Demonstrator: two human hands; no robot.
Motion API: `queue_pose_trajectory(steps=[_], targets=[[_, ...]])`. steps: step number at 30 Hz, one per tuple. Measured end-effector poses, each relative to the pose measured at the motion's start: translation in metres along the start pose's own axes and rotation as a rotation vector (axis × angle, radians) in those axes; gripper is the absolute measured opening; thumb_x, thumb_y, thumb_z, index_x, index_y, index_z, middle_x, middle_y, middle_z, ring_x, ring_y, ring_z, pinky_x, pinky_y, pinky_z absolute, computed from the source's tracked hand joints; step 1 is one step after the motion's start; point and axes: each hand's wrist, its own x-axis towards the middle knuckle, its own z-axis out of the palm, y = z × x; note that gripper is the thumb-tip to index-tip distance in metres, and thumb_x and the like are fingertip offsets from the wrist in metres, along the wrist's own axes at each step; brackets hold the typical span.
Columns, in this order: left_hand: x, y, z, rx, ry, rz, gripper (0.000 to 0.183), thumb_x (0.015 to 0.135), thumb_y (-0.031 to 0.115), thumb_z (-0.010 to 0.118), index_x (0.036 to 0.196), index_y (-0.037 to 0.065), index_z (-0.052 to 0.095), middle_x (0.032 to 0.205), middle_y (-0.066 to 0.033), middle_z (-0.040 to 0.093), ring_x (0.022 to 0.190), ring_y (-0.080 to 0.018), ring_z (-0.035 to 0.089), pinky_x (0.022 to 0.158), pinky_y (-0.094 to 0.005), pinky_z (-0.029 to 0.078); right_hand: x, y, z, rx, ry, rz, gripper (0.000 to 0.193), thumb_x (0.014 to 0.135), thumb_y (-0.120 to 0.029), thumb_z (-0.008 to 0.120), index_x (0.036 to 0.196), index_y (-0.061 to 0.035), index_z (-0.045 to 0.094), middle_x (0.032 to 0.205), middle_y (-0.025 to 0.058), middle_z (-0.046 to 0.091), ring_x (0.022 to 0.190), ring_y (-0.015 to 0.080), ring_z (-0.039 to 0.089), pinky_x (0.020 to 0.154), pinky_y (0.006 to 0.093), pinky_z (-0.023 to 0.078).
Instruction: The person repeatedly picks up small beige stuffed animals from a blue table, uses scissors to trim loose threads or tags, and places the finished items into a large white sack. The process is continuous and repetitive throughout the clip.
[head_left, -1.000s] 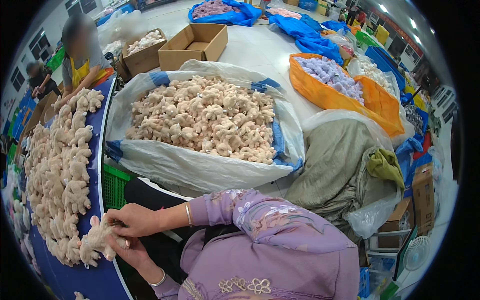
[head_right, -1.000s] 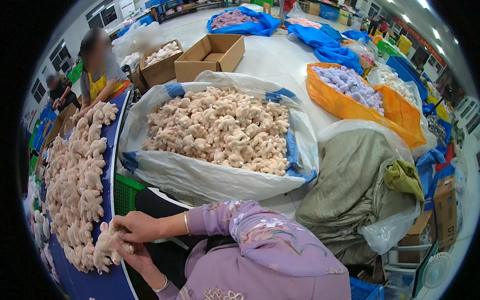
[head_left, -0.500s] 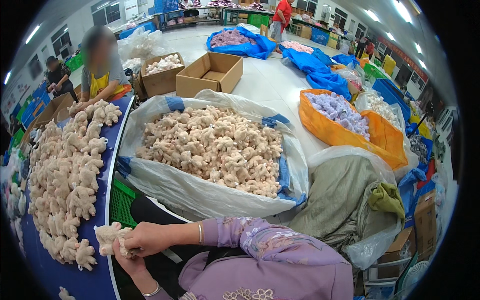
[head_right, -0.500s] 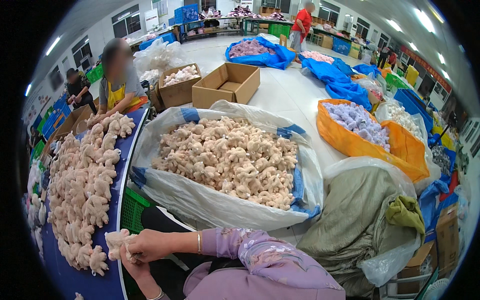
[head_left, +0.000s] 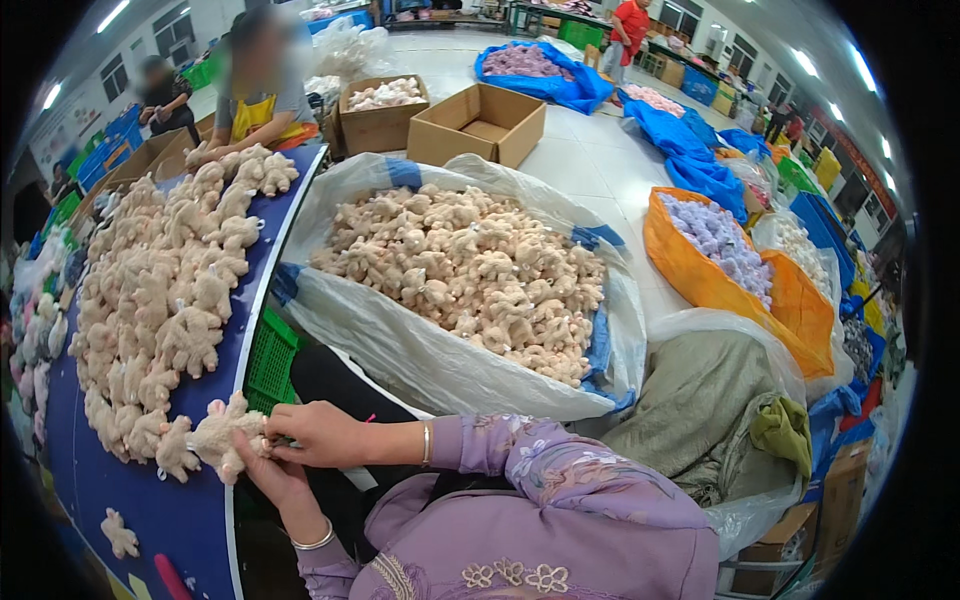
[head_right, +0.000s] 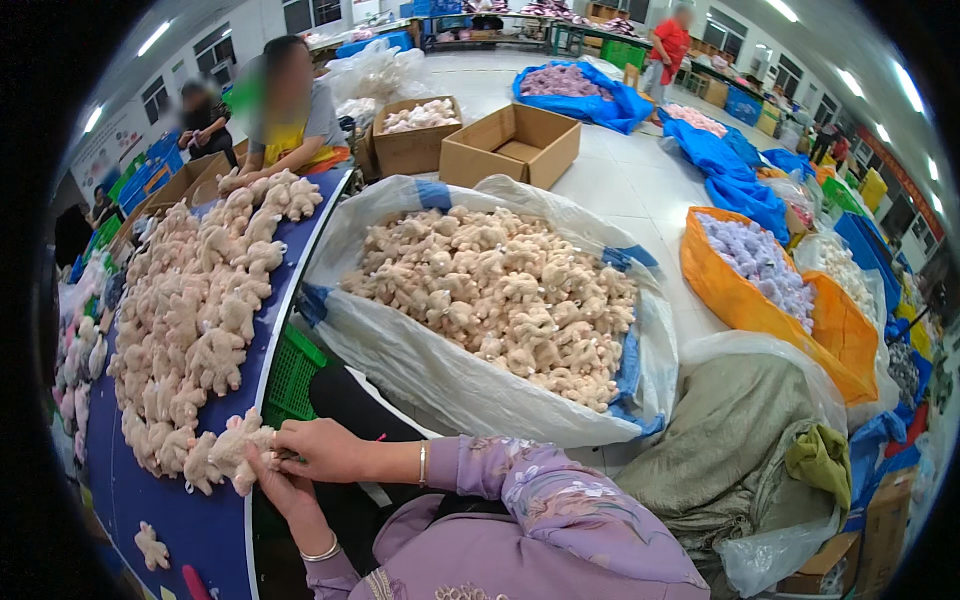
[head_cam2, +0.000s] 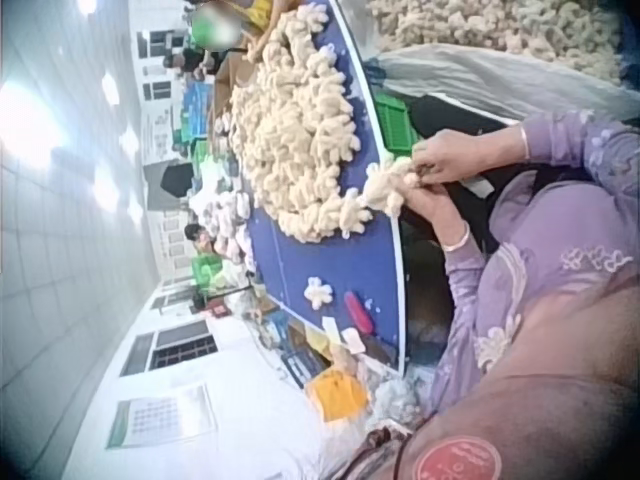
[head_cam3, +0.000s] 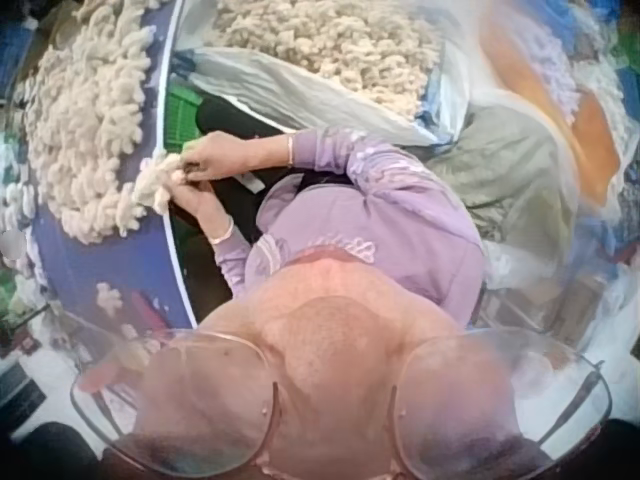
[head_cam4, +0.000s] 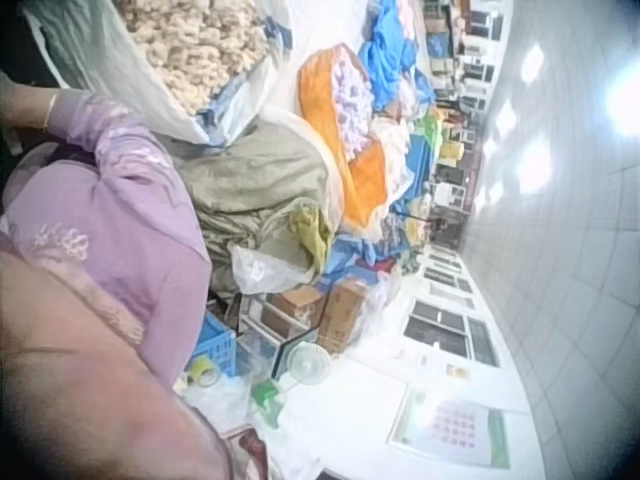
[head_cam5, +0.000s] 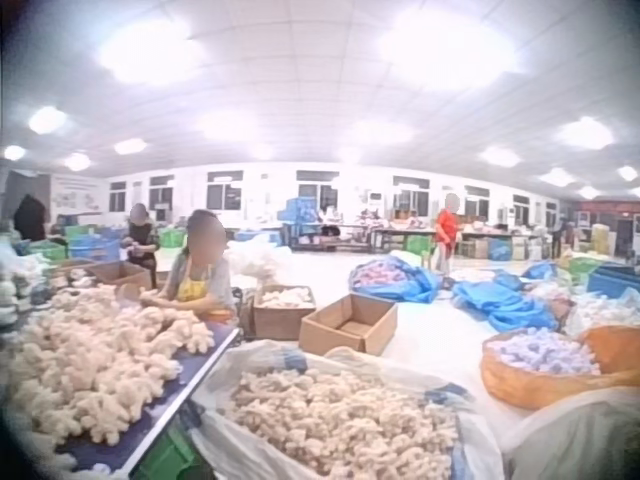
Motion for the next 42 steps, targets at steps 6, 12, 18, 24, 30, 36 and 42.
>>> queue_pose_trajectory(steps=[6,12,18,24,30,36,42], targets=[[-0.012,0.000,0.003,0.058,-0.004,0.077,0.042,0.096,0.040,0.051,0.121,0.006,0.052,0.098,-0.0062,0.062,0.087,-0.0146,0.062,0.074,-0.0284,0.052,0.000,-0.002,0.005,-0.023,0.003,-0.029,0.021,0.081,-0.018,0.068,0.093,-0.0051,0.056,0.081,0.0103,0.057,0.071,0.0303,0.060,0.060,0.0391,0.048],[-0.007,-0.008,-0.008,0.076,-0.075,0.068,0.052,0.096,0.038,0.052,0.136,0.006,0.040,0.116,-0.0079,0.055,0.097,-0.0168,0.059,0.084,-0.0325,0.049,-0.003,-0.001,0.009,0.043,0.033,-0.025,0.021,0.081,-0.018,0.068,0.092,-0.0040,0.056,0.077,0.0125,0.058,0.068,0.0312,0.060,0.059,0.0380,0.048],[-0.012,-0.011,-0.001,0.087,-0.090,0.049,0.054,0.097,0.036,0.049,0.141,0.007,0.035,0.122,-0.0081,0.053,0.101,-0.0177,0.057,0.088,-0.0336,0.047,0.000,-0.014,0.004,0.095,0.073,0.011,0.020,0.084,-0.020,0.065,0.091,-0.0038,0.056,0.073,0.0154,0.059,0.065,0.0343,0.060,0.058,0.0392,0.047],[-0.017,-0.024,0.002,0.101,-0.123,0.105,0.050,0.099,0.033,0.047,0.140,0.008,0.036,0.122,-0.0091,0.054,0.103,-0.0176,0.057,0.089,-0.0338,0.047,0.000,-0.004,0.008,-0.021,0.024,0.004,0.019,0.084,-0.019,0.064,0.089,-0.0031,0.054,0.069,0.0167,0.058,0.063,0.0360,0.059,0.056,0.0422,0.046],[-0.016,-0.014,0.008,0.095,-0.100,0.063,0.046,0.098,0.027,0.050,0.138,0.006,0.039,0.123,-0.0115,0.056,0.101,-0.0190,0.059,0.085,-0.0348,0.050,-0.004,-0.003,-0.001,0.034,-0.052,-0.041,0.018,0.078,-0.015,0.064,0.083,-0.0030,0.051,0.064,0.0163,0.054,0.059,0.0354,0.058,0.053,0.0420,0.044],[-0.012,-0.001,0.003,0.165,-0.026,0.097,0.038,0.099,0.024,0.049,0.130,0.003,0.047,0.116,-0.0099,0.060,0.094,-0.0175,0.062,0.080,-0.0319,0.052,-0.002,-0.004,0.001,0.078,-0.117,-0.029,0.019,0.077,-0.012,0.064,0.078,-0.0018,0.049,0.062,0.0166,0.054,0.058,0.0355,0.057,0.053,0.0408,0.044],[-0.007,-0.008,0.004,0.151,-0.072,0.114,0.046,0.097,0.012,0.051,0.140,0.006,0.037,0.126,-0.0142,0.055,0.105,-0.0214,0.059,0.088,-0.0337,0.050,-0.006,-0.003,-0.004,0.096,-0.065,0.012,0.016,0.078,-0.012,0.065,0.082,-0.0019,0.053,0.064,0.0184,0.056,0.056,0.0343,0.059,0.051,0.0390,0.046]])
